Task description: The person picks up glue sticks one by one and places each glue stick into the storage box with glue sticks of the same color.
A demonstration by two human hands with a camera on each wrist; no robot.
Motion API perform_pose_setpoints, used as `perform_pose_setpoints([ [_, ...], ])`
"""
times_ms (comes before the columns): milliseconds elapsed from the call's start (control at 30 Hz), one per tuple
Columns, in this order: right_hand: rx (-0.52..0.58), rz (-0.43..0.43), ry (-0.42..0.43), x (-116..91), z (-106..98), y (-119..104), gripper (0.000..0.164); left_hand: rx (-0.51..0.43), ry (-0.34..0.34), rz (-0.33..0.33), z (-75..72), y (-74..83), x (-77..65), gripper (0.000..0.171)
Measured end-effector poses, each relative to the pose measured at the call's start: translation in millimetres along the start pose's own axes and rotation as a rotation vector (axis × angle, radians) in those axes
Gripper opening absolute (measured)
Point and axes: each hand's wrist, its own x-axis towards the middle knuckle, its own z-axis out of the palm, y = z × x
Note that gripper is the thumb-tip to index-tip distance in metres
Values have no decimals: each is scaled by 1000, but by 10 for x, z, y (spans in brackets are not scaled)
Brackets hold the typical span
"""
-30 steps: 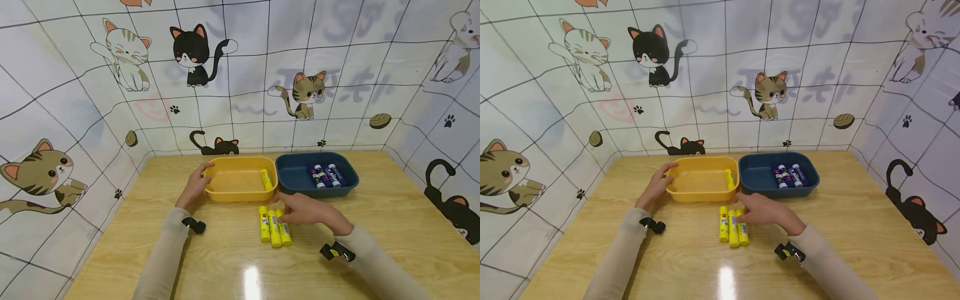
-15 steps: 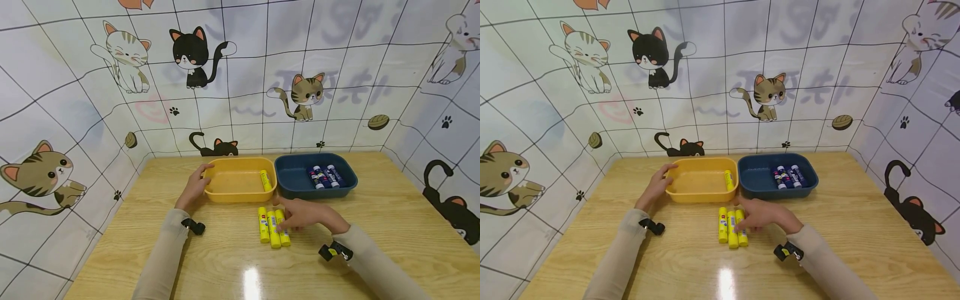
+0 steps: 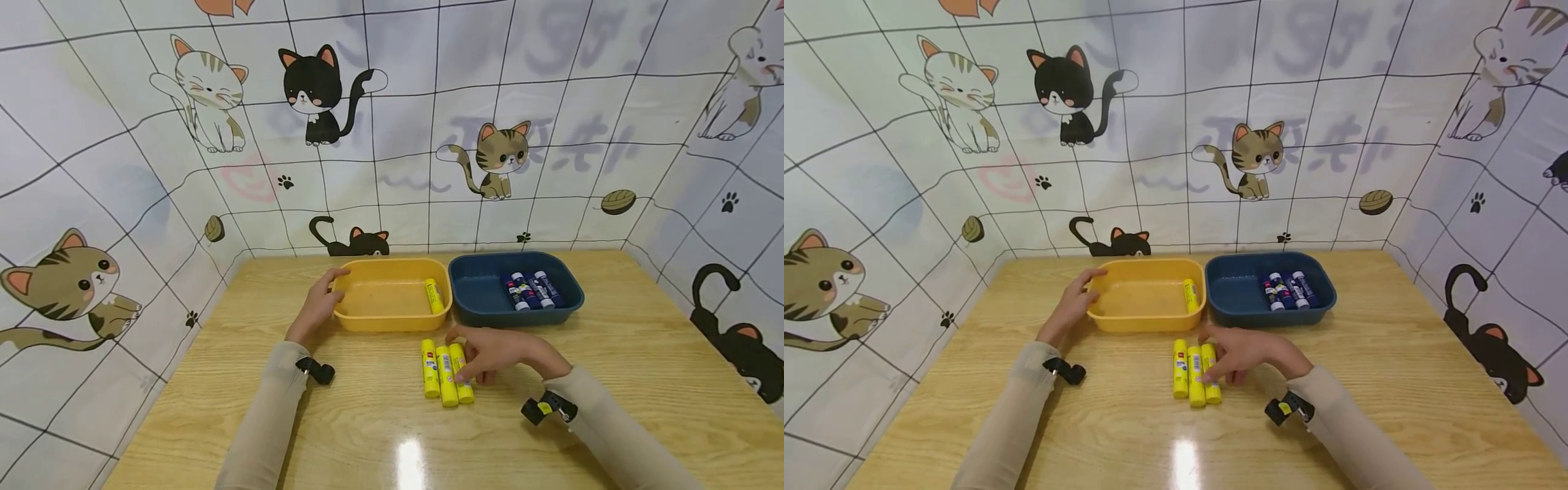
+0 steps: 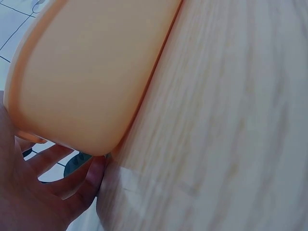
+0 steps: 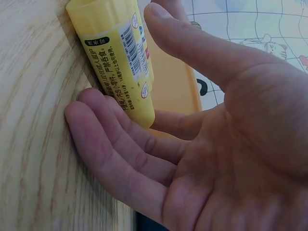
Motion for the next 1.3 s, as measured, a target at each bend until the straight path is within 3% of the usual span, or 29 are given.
perform_pose_setpoints([
  [967,9,57,29,-15,27,-44,63,8,6,-1,18,33,6,53],
  [1300,-36,49,68,-63,64,-131,65,0,4,-11,14,29,-11,53],
])
